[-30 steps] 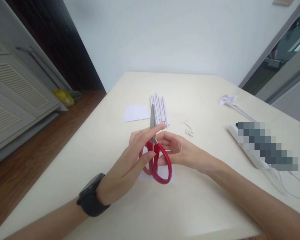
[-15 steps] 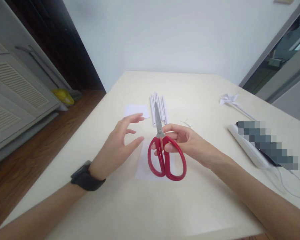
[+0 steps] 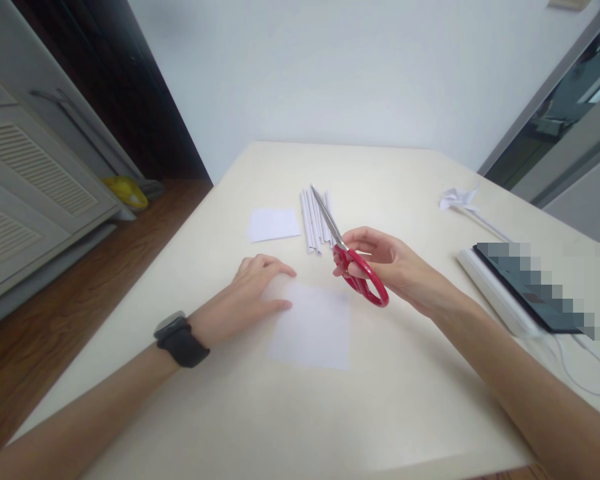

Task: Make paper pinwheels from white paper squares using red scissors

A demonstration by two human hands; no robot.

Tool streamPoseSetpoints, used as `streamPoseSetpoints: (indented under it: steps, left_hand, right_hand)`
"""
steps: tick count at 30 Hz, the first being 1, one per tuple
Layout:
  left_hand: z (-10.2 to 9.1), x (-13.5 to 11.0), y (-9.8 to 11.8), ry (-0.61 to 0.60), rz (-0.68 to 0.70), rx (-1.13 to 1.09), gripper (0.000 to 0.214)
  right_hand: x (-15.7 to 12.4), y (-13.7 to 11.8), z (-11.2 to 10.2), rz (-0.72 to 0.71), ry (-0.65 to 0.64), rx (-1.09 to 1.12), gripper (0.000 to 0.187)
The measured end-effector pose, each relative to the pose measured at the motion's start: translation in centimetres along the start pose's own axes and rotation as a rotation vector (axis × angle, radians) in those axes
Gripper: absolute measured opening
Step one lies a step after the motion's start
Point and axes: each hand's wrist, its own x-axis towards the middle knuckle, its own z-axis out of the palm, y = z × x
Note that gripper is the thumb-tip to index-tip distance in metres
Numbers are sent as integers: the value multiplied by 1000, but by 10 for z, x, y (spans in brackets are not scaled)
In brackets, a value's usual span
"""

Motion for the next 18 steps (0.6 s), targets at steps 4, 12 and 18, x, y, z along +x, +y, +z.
streamPoseSetpoints:
  steps: [4,12,18]
  left_hand:
    - [0,1,0,-6,22,-4,24]
    - [-10,-2,11,-64,-41,-138,16]
    - [-9,-1,13,8,-25,-387,7]
  right_hand:
    - [0,2,-1,-1,40,-40,23]
    - [-1,0,-1,57,13,-96,22]
    - [-1,-1,-1,132,-14,-131,24]
